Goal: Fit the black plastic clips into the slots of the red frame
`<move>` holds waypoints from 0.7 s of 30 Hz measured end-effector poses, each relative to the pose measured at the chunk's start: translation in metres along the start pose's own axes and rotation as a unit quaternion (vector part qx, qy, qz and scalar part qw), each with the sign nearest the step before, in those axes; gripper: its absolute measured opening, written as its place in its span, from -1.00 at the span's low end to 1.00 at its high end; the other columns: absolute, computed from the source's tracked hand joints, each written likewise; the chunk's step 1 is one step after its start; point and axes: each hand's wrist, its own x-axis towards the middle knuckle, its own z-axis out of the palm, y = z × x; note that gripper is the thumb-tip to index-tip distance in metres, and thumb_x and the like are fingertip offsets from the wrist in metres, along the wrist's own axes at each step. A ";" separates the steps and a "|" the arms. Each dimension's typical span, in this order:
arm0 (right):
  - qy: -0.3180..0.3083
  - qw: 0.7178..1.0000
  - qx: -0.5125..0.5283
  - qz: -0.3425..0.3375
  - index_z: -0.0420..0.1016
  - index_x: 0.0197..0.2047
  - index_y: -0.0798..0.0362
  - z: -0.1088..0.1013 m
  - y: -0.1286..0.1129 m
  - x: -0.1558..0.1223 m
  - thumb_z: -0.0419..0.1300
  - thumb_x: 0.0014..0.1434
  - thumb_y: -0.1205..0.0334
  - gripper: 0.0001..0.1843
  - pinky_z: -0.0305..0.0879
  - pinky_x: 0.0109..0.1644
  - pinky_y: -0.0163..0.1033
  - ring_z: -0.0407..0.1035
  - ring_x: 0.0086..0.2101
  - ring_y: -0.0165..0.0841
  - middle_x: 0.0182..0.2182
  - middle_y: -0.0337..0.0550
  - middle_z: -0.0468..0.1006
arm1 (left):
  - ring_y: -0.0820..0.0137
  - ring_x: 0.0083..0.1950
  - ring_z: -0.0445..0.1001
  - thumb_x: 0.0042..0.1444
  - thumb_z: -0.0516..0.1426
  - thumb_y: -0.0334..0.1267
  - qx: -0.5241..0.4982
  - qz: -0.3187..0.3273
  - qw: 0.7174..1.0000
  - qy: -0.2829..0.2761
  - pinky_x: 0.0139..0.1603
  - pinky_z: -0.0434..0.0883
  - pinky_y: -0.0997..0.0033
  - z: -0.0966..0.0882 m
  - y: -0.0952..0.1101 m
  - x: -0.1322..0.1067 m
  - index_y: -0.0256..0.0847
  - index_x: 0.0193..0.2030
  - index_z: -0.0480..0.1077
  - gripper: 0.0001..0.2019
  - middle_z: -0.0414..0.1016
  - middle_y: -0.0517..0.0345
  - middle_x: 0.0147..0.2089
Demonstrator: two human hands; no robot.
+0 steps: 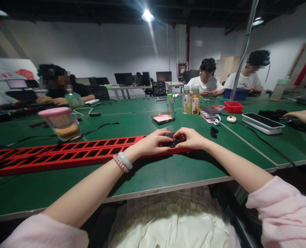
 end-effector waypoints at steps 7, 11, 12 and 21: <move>-0.003 0.999 -0.036 0.000 0.46 -0.19 0.10 -0.002 -0.001 -0.001 0.31 -0.20 0.06 -0.52 0.23 -0.37 -0.29 0.26 -0.44 -0.44 -0.39 -0.21 0.40 | 0.24 0.21 0.15 0.05 0.12 -0.06 -0.009 -0.003 1.000 -0.002 0.21 0.13 0.24 0.004 -0.003 0.001 -0.10 -0.03 0.40 -0.64 0.26 0.03 0.15; -0.005 0.999 -0.043 0.001 0.47 -0.18 0.09 -0.004 0.000 -0.002 0.31 -0.19 0.05 -0.52 0.22 -0.38 -0.30 0.26 -0.44 -0.44 -0.39 -0.21 0.42 | 0.24 0.22 0.15 0.05 0.12 -0.06 -0.021 0.002 1.000 -0.002 0.21 0.13 0.24 0.006 -0.004 0.003 -0.10 -0.03 0.40 -0.64 0.26 0.04 0.15; -0.005 0.999 -0.043 0.002 0.47 -0.18 0.09 -0.004 0.001 -0.002 0.31 -0.20 0.04 -0.52 0.22 -0.38 -0.31 0.26 -0.44 -0.44 -0.40 -0.21 0.42 | 0.24 0.21 0.15 0.05 0.12 -0.07 -0.022 0.003 1.000 -0.002 0.21 0.13 0.24 0.006 -0.004 0.003 -0.10 -0.03 0.41 -0.65 0.27 0.04 0.15; -0.015 0.998 -0.066 0.000 0.51 -0.18 0.07 -0.008 -0.004 -0.005 0.29 -0.17 0.02 -0.54 0.24 -0.36 -0.29 0.30 -0.42 -0.40 -0.42 -0.20 0.41 | 0.25 0.21 0.15 0.06 0.11 -0.06 -0.014 0.010 1.000 -0.005 0.19 0.14 0.25 0.007 -0.005 0.005 -0.13 -0.04 0.41 -0.65 0.28 0.00 0.12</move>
